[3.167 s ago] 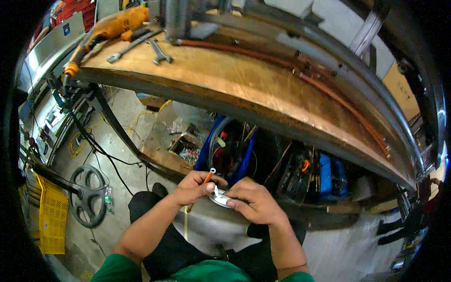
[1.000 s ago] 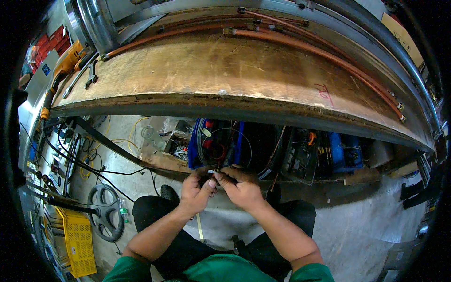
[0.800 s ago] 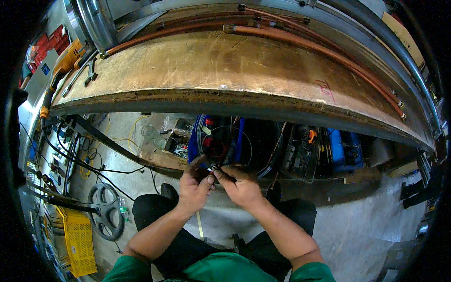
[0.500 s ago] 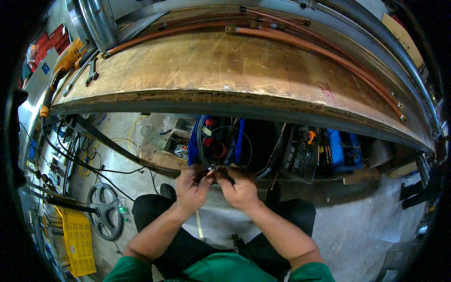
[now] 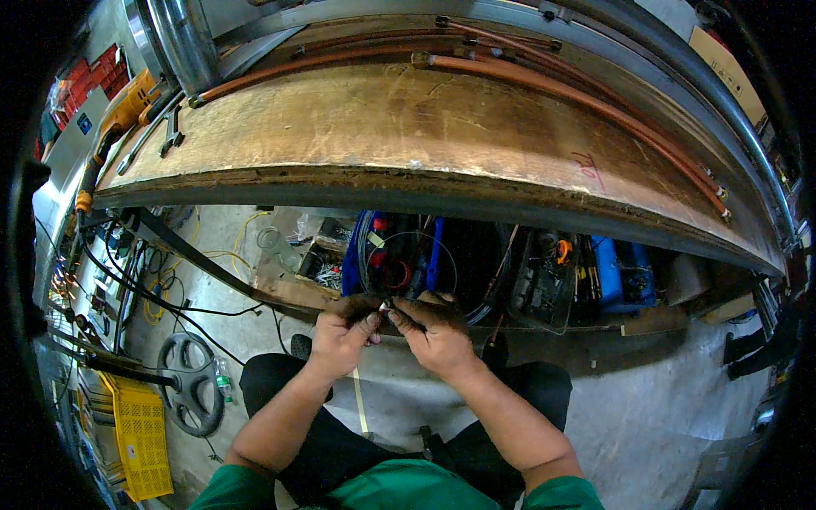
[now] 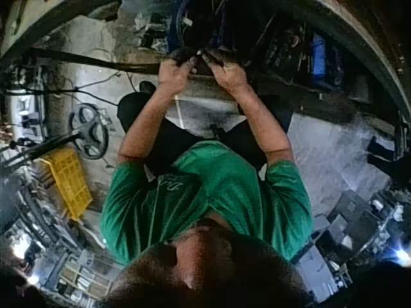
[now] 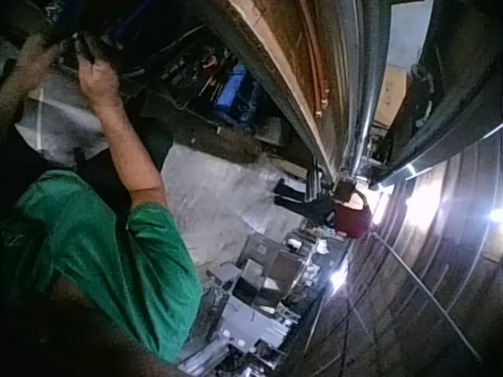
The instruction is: The person sits under a workbench and repeatedly attaches small metal fittings to the ends of copper pipes. They handle each pipe one at a time, slide on a fitting, and place the finished pipe on the bench. The person also briefly opens a cardboard box under the bench and retrieves a roll of tape.
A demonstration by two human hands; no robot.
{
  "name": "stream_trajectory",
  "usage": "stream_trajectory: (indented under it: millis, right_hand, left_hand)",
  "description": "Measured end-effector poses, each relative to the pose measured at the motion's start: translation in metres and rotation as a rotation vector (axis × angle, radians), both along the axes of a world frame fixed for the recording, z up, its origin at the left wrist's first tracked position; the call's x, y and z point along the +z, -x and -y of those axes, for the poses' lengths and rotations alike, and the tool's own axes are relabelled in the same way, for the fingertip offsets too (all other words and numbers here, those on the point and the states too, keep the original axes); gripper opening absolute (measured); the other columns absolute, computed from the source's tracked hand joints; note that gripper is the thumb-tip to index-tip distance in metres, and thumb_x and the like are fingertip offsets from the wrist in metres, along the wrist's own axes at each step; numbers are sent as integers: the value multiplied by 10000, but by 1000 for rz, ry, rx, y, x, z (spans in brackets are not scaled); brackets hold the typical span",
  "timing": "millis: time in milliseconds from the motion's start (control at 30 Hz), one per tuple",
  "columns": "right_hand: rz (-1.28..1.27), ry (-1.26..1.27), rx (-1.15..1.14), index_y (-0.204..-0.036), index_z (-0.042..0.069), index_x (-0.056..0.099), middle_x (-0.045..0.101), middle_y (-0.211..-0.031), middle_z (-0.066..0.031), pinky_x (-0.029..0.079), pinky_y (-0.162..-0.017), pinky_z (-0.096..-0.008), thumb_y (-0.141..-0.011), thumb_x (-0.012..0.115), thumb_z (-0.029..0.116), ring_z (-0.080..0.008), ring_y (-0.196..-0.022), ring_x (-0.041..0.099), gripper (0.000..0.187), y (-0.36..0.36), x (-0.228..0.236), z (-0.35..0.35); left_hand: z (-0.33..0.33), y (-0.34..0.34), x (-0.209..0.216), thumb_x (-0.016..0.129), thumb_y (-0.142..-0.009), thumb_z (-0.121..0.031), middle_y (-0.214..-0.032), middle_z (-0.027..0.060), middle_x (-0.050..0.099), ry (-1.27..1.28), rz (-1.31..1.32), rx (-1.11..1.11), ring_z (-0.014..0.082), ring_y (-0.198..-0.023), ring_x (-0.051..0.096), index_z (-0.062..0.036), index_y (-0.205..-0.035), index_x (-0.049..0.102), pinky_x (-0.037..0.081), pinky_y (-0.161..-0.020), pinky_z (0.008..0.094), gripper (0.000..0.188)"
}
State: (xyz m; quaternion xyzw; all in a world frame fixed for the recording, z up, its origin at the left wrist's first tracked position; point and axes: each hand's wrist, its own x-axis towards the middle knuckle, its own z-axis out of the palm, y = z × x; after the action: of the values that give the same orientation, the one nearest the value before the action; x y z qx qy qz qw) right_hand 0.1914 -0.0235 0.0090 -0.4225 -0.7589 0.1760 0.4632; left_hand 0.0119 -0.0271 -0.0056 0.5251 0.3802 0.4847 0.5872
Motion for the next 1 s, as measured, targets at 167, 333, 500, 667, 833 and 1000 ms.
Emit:
stream_trajectory:
  millis: [167, 333, 500, 667, 833, 1000]
  right_hand:
    - [-166, 186, 12, -1009, 35, 690, 629, -780, -120, 457, -632, -347, -836, 676, 124, -267, -689, 599, 195, 4, -7, 1]
    - [-228, 240, 62, -1029, 37, 685, 649, -831, -128, 475, -635, -344, -836, 675, 124, -275, -709, 617, 212, 6, -4, 4]
    - [-47, 68, 42, -982, 17, 683, 607, -744, -112, 424, -624, -352, -824, 699, 157, -249, -661, 563, 211, 3, 9, 1]
    - [70, 98, -6, -1001, 54, 686, 661, -850, -133, 465, -672, -376, -821, 674, 180, -316, -750, 622, 221, 0, 2, -1]
    - [54, 86, 6, -1000, 27, 672, 632, -794, -130, 443, -637, -366, -809, 683, 130, -290, -693, 587, 218, 1, -4, -3]
    - [-43, 37, 44, -1049, 19, 650, 612, -773, -128, 441, -602, -353, -803, 685, 67, -259, -645, 562, 253, 1, -8, -2]
  left_hand:
    - [-2, 7, 10, 648, -903, -157, -827, 38, 604, 355, 234, -127, 93, -563, 492, -60, -1073, 580, 384, -495, 232, 207]
    - [-1, 6, 4, 665, -894, -170, -798, 8, 586, 303, 378, -234, 74, -580, 486, -86, -1035, 585, 359, -490, 218, 183]
    - [-3, 8, -2, 657, -903, -212, -816, 5, 598, 281, 235, -206, 82, -601, 516, -90, -1016, 580, 388, -519, 223, 183]
    - [-6, 2, -2, 575, -958, -256, -830, 4, 606, 241, 72, -134, 75, -623, 531, -70, -1041, 580, 423, -569, 216, 204]
    - [-7, 5, -3, 530, -980, -243, -838, 14, 610, 236, -65, -150, 65, -649, 528, -47, -1056, 574, 438, -583, 219, 214]
    - [0, -2, 8, 595, -941, -180, -899, 51, 614, -35, -109, -116, 81, -670, 537, -32, -1071, 555, 460, -580, 240, 201]
